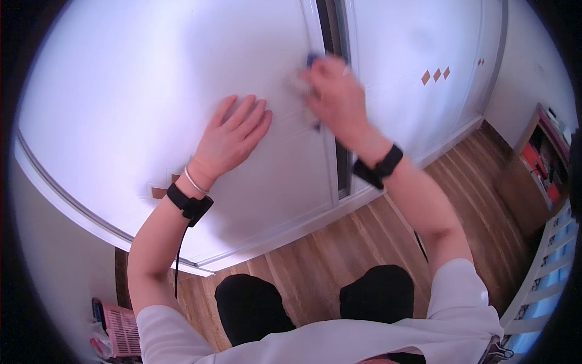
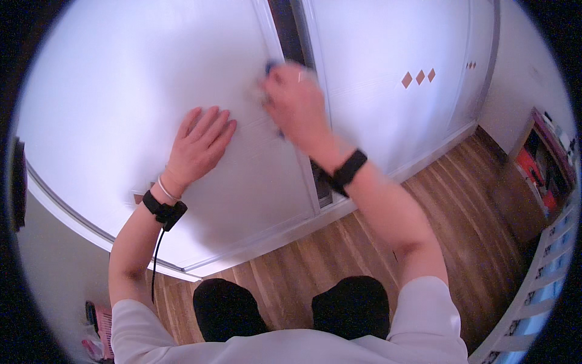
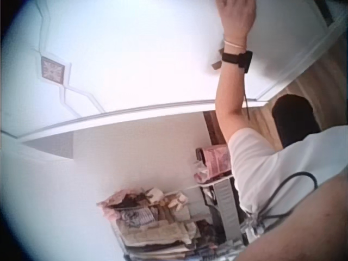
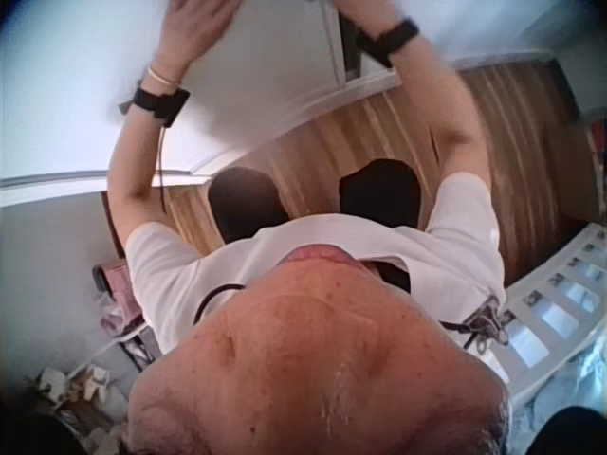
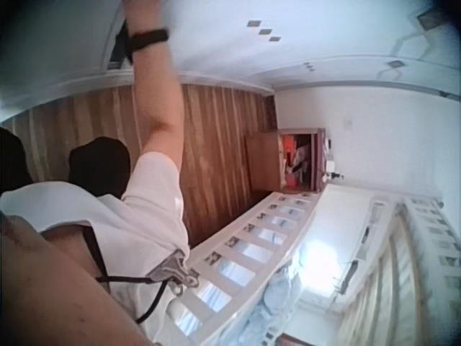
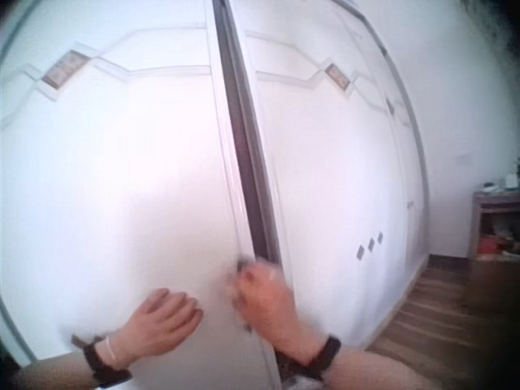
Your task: Clean the surface and grooves of a white sliding-door wardrobe using a cloth.
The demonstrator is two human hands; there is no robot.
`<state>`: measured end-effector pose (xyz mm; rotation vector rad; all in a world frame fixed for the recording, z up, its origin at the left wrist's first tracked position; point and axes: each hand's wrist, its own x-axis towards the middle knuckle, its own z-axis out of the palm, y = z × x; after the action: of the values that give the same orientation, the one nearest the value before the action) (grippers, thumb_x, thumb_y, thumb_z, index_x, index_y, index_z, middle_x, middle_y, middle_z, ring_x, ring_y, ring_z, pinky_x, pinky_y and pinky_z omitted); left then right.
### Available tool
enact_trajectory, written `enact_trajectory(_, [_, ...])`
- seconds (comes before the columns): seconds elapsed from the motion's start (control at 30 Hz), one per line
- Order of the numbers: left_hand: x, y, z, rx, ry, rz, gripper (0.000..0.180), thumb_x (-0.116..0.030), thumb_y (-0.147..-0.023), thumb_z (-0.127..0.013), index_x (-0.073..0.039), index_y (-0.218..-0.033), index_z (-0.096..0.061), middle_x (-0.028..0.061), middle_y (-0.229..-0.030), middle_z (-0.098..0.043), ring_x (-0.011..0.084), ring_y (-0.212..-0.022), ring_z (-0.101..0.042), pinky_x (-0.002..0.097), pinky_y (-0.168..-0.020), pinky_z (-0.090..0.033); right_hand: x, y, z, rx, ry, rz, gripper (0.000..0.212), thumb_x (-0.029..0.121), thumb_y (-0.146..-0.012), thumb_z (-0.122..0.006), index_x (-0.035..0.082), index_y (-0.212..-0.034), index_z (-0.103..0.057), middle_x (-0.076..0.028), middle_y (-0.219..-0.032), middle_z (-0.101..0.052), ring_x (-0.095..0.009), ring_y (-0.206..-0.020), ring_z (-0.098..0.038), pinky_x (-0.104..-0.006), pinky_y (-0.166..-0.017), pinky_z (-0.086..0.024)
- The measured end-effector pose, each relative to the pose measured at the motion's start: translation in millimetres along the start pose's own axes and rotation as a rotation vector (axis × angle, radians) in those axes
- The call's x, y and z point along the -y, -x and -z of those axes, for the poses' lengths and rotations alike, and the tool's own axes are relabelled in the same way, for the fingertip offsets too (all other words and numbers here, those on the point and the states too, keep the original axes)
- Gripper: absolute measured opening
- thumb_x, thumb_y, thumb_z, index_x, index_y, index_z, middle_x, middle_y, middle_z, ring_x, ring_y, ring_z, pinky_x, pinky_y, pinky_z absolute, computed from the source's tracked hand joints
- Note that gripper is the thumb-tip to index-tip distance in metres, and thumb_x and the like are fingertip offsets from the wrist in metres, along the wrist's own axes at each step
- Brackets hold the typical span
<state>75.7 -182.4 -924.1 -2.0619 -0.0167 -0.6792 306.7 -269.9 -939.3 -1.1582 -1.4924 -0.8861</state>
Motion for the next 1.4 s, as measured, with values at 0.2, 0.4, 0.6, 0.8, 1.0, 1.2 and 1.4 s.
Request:
enact_trajectory(0.2, [5,8,-5,-0.031,0.024,0.007,0.039,-0.010,-0.081,-0.062,-0.010,-0.120,-0.062,0.0058,-0.130,-0.057,0.0237,-0.124,-0.051,0.0454,-0.109,-0.035,10,6,-11,-0.013,0.026,0.025,0.028,0.008,-0.066,-0.076,0.007,-0.091,-0.064,-0.009,-0.093,-0.058,-0.028,-0.092,-0.059,-0.0398,-0.075,-0.050])
enact_trajectory(0.4, [1,10,-3,0.004,0.006,-0.029,0.038,-0.013,-0.083,-0.059,-0.008,-0.121,-0.060,0.0065,-0.132,-0.055,0.0232,-0.126,-0.050,0.0453,-0.110,-0.035,18,7,-5,0.143,-0.030,-0.077,0.027,0.011,-0.068,-0.077,0.006,-0.091,-0.063,-0.009,-0.092,-0.058,-0.029,-0.090,-0.060,-0.0398,-0.073,-0.050])
enact_trajectory(0.6, [5,13,1,-0.065,0.045,-0.028,0.034,-0.013,-0.083,-0.056,-0.004,-0.116,-0.059,0.0097,-0.127,-0.055,0.0248,-0.124,-0.048,0.0445,-0.107,-0.040,24,-21,-7,-0.007,0.089,-0.165,0.022,0.013,-0.072,-0.075,0.005,-0.086,-0.061,-0.011,-0.090,-0.056,-0.031,-0.088,-0.059,-0.0394,-0.072,-0.050])
enact_trajectory(0.8, [5,13,-8,-0.061,0.009,-0.041,0.035,-0.014,-0.084,-0.055,-0.005,-0.118,-0.059,0.0083,-0.129,-0.055,0.0234,-0.125,-0.049,0.0449,-0.109,-0.037,26,26,-17,0.140,0.014,-0.095,0.023,0.013,-0.072,-0.077,0.008,-0.087,-0.060,-0.009,-0.092,-0.056,-0.029,-0.086,-0.059,-0.0391,-0.072,-0.052])
enact_trajectory(1.0, [6,10,-6,-0.072,-0.020,-0.056,0.036,-0.015,-0.085,-0.055,-0.006,-0.119,-0.060,0.0081,-0.125,-0.057,0.0235,-0.123,-0.050,0.0447,-0.107,-0.038,10,-95,-14,-0.321,0.085,-0.038,0.025,0.014,-0.076,-0.075,0.005,-0.098,-0.065,-0.013,-0.100,-0.059,-0.033,-0.094,-0.055,-0.0406,-0.080,-0.047])
enact_trajectory(1.2, [7,21,-10,-0.160,0.155,-0.066,0.022,-0.015,-0.083,-0.058,-0.008,-0.104,-0.060,0.0069,-0.113,-0.060,0.0240,-0.115,-0.055,0.0441,-0.106,-0.040,16,65,-47,0.316,-0.136,0.381,0.039,0.000,-0.062,-0.069,0.006,-0.101,-0.063,-0.013,-0.109,-0.058,-0.034,-0.107,-0.055,-0.0458,-0.092,-0.047])
enact_trajectory(1.4, [8,29,-5,-0.295,0.379,0.002,0.022,-0.011,-0.078,-0.065,-0.009,-0.098,-0.057,0.0065,-0.105,-0.060,0.0268,-0.108,-0.057,0.0479,-0.102,-0.042,47,-108,-30,-0.030,-0.074,0.169,0.042,-0.005,-0.068,-0.065,0.006,-0.108,-0.063,-0.015,-0.107,-0.058,-0.036,-0.102,-0.054,-0.0413,-0.087,-0.048])
